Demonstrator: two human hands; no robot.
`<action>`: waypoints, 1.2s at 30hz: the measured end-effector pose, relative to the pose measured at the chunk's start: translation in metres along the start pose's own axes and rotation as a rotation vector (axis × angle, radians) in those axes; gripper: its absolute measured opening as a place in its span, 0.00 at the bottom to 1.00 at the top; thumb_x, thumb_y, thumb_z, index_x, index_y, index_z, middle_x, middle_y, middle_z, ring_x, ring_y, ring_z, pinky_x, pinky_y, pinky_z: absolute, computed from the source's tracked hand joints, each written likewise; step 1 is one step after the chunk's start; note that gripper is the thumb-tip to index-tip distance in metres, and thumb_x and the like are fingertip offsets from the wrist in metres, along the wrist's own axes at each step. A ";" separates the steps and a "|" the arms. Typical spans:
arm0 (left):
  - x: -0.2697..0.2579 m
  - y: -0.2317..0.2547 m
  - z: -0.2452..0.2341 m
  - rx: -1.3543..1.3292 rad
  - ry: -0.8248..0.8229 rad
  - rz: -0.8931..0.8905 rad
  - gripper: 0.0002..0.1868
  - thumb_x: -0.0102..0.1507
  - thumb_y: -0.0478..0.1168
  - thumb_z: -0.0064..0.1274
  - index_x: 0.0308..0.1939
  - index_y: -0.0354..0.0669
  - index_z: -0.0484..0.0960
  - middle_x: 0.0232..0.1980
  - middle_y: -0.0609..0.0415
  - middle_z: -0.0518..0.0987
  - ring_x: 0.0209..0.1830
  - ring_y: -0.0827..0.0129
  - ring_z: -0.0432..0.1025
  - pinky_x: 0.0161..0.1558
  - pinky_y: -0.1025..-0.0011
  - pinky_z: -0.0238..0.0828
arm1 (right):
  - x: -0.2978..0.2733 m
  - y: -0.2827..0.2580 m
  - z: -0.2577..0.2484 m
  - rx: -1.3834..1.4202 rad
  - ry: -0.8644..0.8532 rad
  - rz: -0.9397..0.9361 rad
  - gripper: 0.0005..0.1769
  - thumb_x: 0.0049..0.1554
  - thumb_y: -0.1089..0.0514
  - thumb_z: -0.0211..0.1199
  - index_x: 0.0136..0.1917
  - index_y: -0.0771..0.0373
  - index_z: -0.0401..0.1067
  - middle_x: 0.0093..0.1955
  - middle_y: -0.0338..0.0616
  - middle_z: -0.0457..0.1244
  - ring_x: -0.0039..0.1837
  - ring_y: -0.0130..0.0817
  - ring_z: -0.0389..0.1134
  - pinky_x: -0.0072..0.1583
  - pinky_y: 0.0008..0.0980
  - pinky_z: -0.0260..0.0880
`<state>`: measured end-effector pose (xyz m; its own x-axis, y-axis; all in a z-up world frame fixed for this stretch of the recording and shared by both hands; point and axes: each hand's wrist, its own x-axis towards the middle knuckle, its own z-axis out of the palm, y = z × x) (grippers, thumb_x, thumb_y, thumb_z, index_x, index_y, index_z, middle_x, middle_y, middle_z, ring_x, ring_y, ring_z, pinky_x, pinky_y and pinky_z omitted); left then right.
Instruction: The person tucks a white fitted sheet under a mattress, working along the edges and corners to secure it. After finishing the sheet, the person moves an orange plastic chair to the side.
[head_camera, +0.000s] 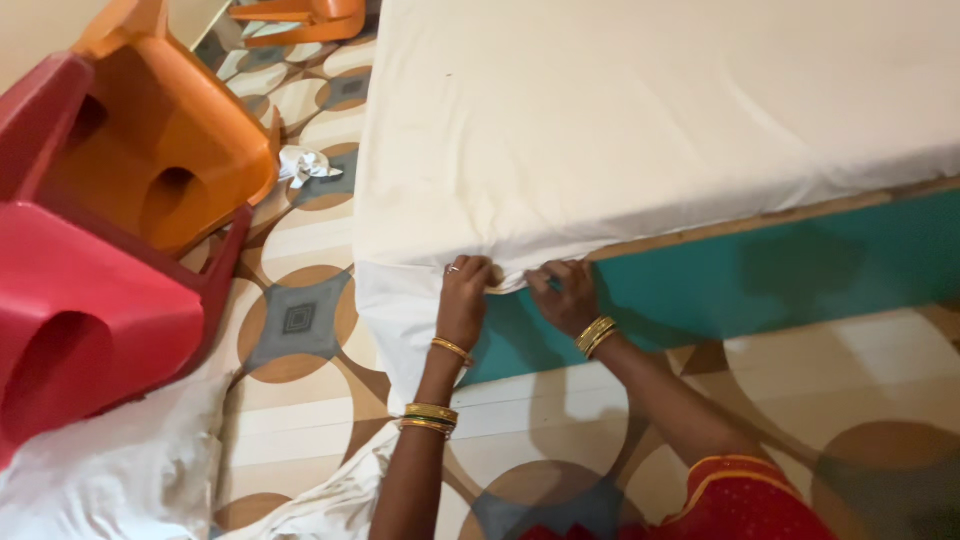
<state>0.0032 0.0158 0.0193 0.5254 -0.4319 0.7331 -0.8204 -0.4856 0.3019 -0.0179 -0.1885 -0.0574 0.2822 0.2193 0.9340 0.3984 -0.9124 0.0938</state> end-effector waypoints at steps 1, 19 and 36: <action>0.004 -0.002 0.001 -0.035 -0.021 -0.047 0.10 0.54 0.24 0.50 0.35 0.39 0.79 0.41 0.52 0.78 0.46 0.58 0.72 0.50 0.61 0.68 | 0.005 -0.003 -0.004 0.003 0.010 0.008 0.20 0.56 0.56 0.72 0.61 0.51 0.73 0.54 0.42 0.59 0.52 0.40 0.63 0.54 0.48 0.63; -0.012 -0.020 -0.002 0.478 0.023 0.321 0.09 0.66 0.44 0.55 0.47 0.48 0.77 0.43 0.53 0.74 0.47 0.60 0.70 0.49 0.59 0.67 | 0.038 -0.035 -0.010 -0.120 -0.061 0.113 0.16 0.56 0.59 0.70 0.58 0.54 0.77 0.53 0.38 0.62 0.57 0.41 0.60 0.59 0.46 0.62; -0.002 -0.024 -0.027 0.140 -0.431 0.248 0.13 0.67 0.39 0.49 0.55 0.47 0.77 0.34 0.52 0.80 0.34 0.58 0.78 0.32 0.62 0.73 | 0.051 -0.074 -0.005 -0.041 -0.105 0.418 0.04 0.55 0.66 0.61 0.44 0.60 0.68 0.47 0.42 0.62 0.55 0.46 0.59 0.60 0.47 0.56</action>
<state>0.0155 0.0486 0.0266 0.3882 -0.8066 0.4457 -0.9096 -0.4129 0.0450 -0.0377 -0.1113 -0.0152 0.5002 -0.1398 0.8546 0.1966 -0.9428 -0.2693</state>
